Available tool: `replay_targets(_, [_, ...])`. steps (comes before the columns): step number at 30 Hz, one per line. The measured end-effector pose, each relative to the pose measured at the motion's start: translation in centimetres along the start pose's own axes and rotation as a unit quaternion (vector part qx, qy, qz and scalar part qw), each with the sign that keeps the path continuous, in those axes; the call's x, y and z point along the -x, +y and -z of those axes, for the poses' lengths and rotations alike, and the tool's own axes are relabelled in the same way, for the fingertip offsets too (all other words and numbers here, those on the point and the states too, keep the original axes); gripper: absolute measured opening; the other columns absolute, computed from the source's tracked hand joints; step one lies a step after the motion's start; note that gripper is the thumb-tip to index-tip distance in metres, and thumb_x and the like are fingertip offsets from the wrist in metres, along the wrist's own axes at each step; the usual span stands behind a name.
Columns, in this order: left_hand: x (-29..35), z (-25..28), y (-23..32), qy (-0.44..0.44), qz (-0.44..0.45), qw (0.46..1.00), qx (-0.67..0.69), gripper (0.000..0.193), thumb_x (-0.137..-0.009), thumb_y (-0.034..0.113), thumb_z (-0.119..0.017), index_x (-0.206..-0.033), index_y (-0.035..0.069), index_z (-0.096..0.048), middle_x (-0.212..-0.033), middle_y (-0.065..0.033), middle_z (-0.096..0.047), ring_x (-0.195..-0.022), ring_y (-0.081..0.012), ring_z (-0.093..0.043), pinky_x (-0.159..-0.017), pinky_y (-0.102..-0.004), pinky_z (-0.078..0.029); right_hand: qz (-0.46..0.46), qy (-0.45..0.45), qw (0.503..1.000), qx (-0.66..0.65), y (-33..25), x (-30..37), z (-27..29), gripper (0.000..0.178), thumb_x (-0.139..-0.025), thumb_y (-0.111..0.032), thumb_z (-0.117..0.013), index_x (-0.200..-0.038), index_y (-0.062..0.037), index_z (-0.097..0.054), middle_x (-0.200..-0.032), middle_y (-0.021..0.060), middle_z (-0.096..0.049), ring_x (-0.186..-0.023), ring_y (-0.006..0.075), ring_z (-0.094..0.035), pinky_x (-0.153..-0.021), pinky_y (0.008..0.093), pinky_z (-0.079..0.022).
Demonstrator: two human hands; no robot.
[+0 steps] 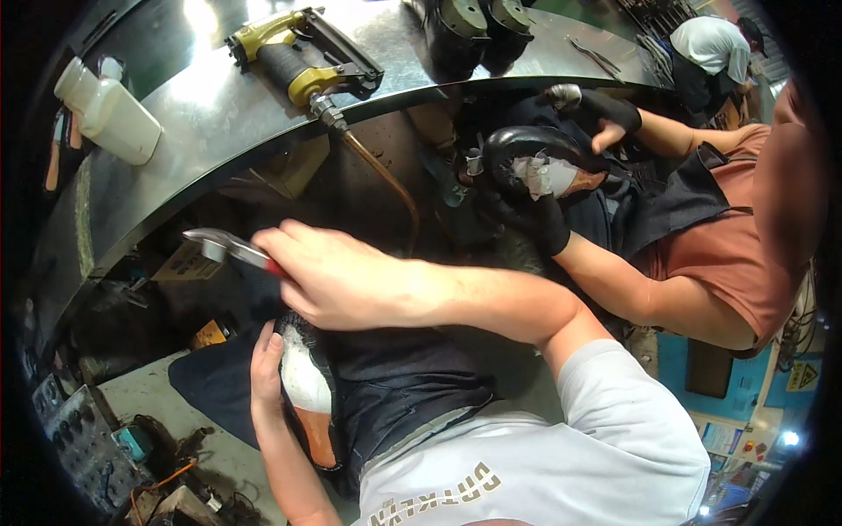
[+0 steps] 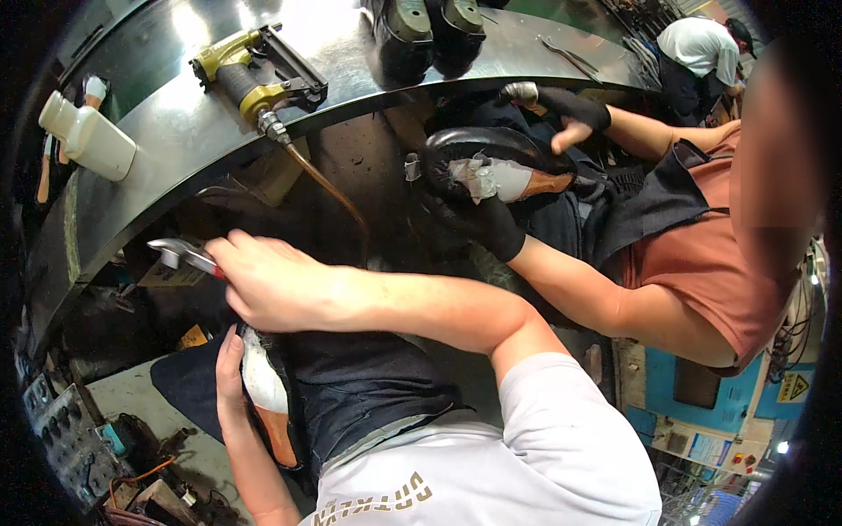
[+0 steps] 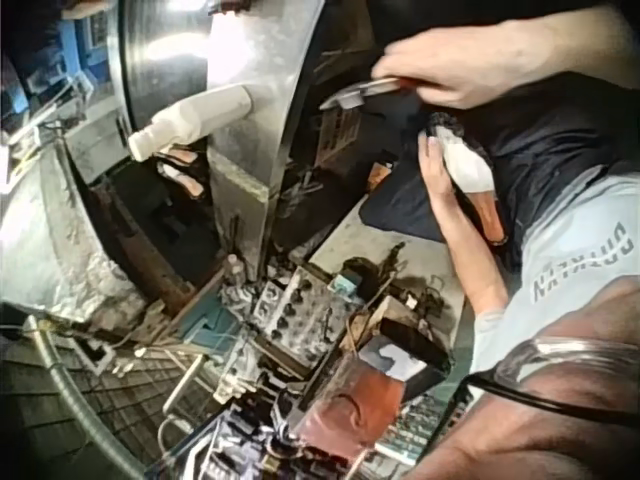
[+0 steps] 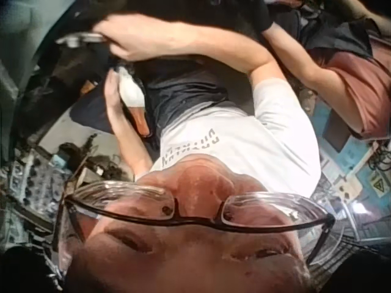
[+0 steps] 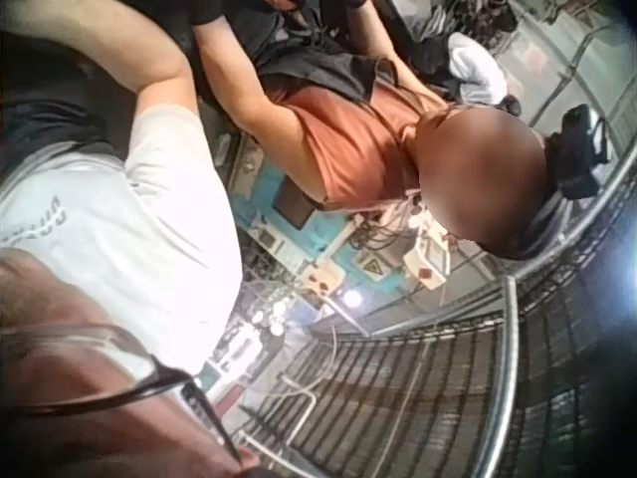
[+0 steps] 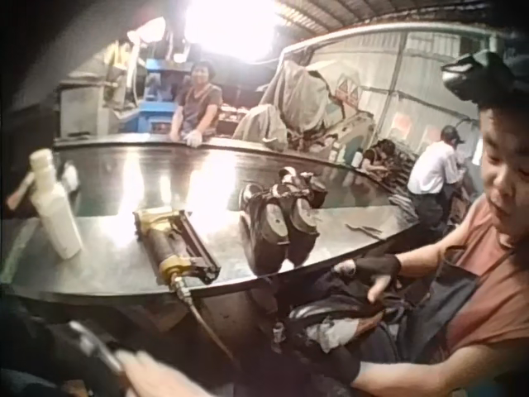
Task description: The person sits with a black shoe on their lap and uses pliers to scrape and clean the sole. They apply a liquid from a bottle to the sole and use a pneumatic tool to smooth the surface. The person repeats these steps on different shoes throughout the clip.
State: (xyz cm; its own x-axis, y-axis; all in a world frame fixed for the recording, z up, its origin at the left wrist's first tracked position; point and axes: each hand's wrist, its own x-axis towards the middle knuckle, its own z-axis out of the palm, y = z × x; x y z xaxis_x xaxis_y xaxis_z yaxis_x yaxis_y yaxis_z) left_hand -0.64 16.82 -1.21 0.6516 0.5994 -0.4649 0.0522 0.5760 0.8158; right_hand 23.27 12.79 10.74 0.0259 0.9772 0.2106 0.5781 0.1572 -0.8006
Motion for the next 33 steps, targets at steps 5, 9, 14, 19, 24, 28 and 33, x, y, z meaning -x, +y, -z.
replay_targets(5, [0.7,0.3,-0.7,-0.06,0.0,0.996,0.059,0.066,-0.092,0.029,-0.066,-0.141,-0.006,-0.039,-0.127,-0.0126,-0.058,-0.113,-0.0196,-0.056,-0.1,-0.0311,-0.043,0.067,0.064,0.952,0.291,-0.9,-8.1,0.8,0.032,-0.071,-0.003,-0.067,-0.101,0.0052,-0.057,-0.097,0.0203,-0.059,-0.088,0.0344,-0.061,-0.08,0.0418,-0.051])
replay_targets(9, [0.5,-0.4,-0.9,-0.053,0.003,0.998,0.037,0.064,-0.091,0.022,-0.066,-0.144,-0.002,-0.038,-0.129,-0.0116,-0.057,-0.116,-0.02,-0.056,-0.101,-0.0318,-0.043,0.006,0.001,0.926,0.377,0.2,-13.1,0.6,0.035,-0.077,-0.012,-0.068,-0.108,0.0043,-0.064,-0.107,0.0173,-0.06,-0.1,0.0298,-0.06,-0.086,0.0381,-0.047])
replay_targets(14, [1.0,-0.2,-0.5,-0.011,0.015,1.0,0.013,0.063,-0.089,0.016,-0.063,-0.145,-0.001,-0.038,-0.131,-0.0114,-0.055,-0.117,-0.0203,-0.054,-0.103,-0.0308,-0.041,0.029,-0.018,0.912,0.409,2.0,-16.3,0.8,0.028,-0.085,-0.013,-0.061,-0.108,-0.0011,-0.07,-0.111,0.0138,-0.063,-0.106,0.028,-0.061,-0.087,0.0359,-0.049])
replay_targets(19, [-0.2,-1.1,-0.6,-0.044,-0.008,0.999,0.027,0.06,-0.09,0.017,-0.063,-0.142,-0.002,-0.041,-0.128,-0.0113,-0.057,-0.115,-0.0203,-0.056,-0.102,-0.0318,-0.042,0.036,-0.002,0.881,0.471,3.0,-16.9,1.0,0.036,-0.086,-0.015,-0.06,-0.119,-0.0007,-0.064,-0.116,0.0144,-0.06,-0.114,0.0287,-0.054,-0.095,0.0389,-0.041])
replay_targets(24, [-0.5,-1.1,-0.9,-0.048,-0.021,0.998,0.047,0.061,-0.09,0.022,-0.064,-0.14,-0.006,-0.041,-0.125,-0.0142,-0.06,-0.111,-0.0223,-0.06,-0.099,-0.0336,-0.047,0.16,0.197,0.924,0.285,2.8,-11.9,-0.1,0.035,-0.086,-0.016,-0.064,-0.116,-0.0003,-0.058,-0.114,0.017,-0.059,-0.11,0.0351,-0.054,-0.096,0.044,-0.04])
replay_targets(28, [1.2,-0.7,1.4,0.012,-0.121,0.982,0.142,0.07,-0.088,0.035,-0.067,-0.139,-0.006,-0.042,-0.122,-0.0148,-0.061,-0.106,-0.0234,-0.062,-0.095,-0.0349,-0.05,0.128,0.215,0.968,0.031,2.8,-2.0,-1.3,0.042,-0.078,-0.007,-0.072,-0.118,-0.0031,-0.06,-0.11,0.0194,-0.061,-0.105,0.0368,-0.058,-0.093,0.0443,-0.046])
replay_targets(33, [1.5,-1.0,4.6,0.002,-0.218,0.948,0.232,0.074,-0.092,0.055,-0.055,-0.144,0.006,-0.04,-0.097,-0.0125,-0.061,-0.072,-0.0262,-0.063,-0.068,-0.0419,-0.052,-0.2,0.001,0.842,-0.501,6.0,10.3,-6.5,0.052,-0.093,-0.015,-0.067,-0.139,-0.0012,-0.046,-0.121,0.0084,-0.06,-0.111,0.0158,-0.057,-0.099,0.0317,-0.044])
